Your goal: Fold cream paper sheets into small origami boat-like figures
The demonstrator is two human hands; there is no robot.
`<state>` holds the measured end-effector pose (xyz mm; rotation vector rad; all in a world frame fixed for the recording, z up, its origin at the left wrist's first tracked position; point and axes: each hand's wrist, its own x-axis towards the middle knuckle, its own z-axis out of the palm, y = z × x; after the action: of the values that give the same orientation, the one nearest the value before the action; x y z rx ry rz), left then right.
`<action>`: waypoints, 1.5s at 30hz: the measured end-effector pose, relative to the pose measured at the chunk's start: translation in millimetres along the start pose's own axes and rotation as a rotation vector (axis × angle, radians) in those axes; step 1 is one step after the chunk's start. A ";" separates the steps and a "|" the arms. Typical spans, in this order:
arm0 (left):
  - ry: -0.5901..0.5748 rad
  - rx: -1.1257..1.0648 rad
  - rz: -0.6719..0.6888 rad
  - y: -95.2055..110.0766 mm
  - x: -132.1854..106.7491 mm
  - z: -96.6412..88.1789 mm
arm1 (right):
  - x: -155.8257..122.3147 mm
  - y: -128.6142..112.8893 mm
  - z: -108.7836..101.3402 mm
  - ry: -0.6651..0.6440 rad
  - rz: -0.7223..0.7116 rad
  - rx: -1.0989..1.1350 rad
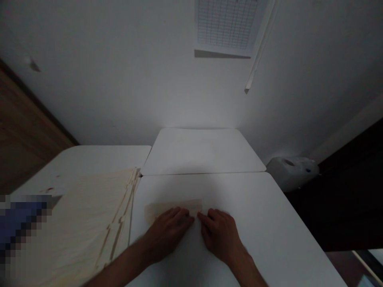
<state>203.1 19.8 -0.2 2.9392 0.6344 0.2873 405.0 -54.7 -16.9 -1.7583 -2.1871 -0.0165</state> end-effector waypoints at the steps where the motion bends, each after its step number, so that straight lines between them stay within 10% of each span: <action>1: -0.001 0.003 0.028 0.0 0.4 -0.3 | 0.1 0.2 0.0 0.005 0.000 0.001; 36: -0.001 -0.011 0.044 -0.3 -2.8 5.7 | 2.2 1.2 2.0 0.034 0.131 -0.023; 45: 0.047 -0.036 0.038 -1.8 -1.6 9.4 | 0.3 -2.0 -5.0 -0.070 -0.071 0.005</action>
<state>202.8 20.0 -9.9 2.9204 0.5738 0.3689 404.3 -56.0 -11.7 -1.7016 -2.2965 0.0348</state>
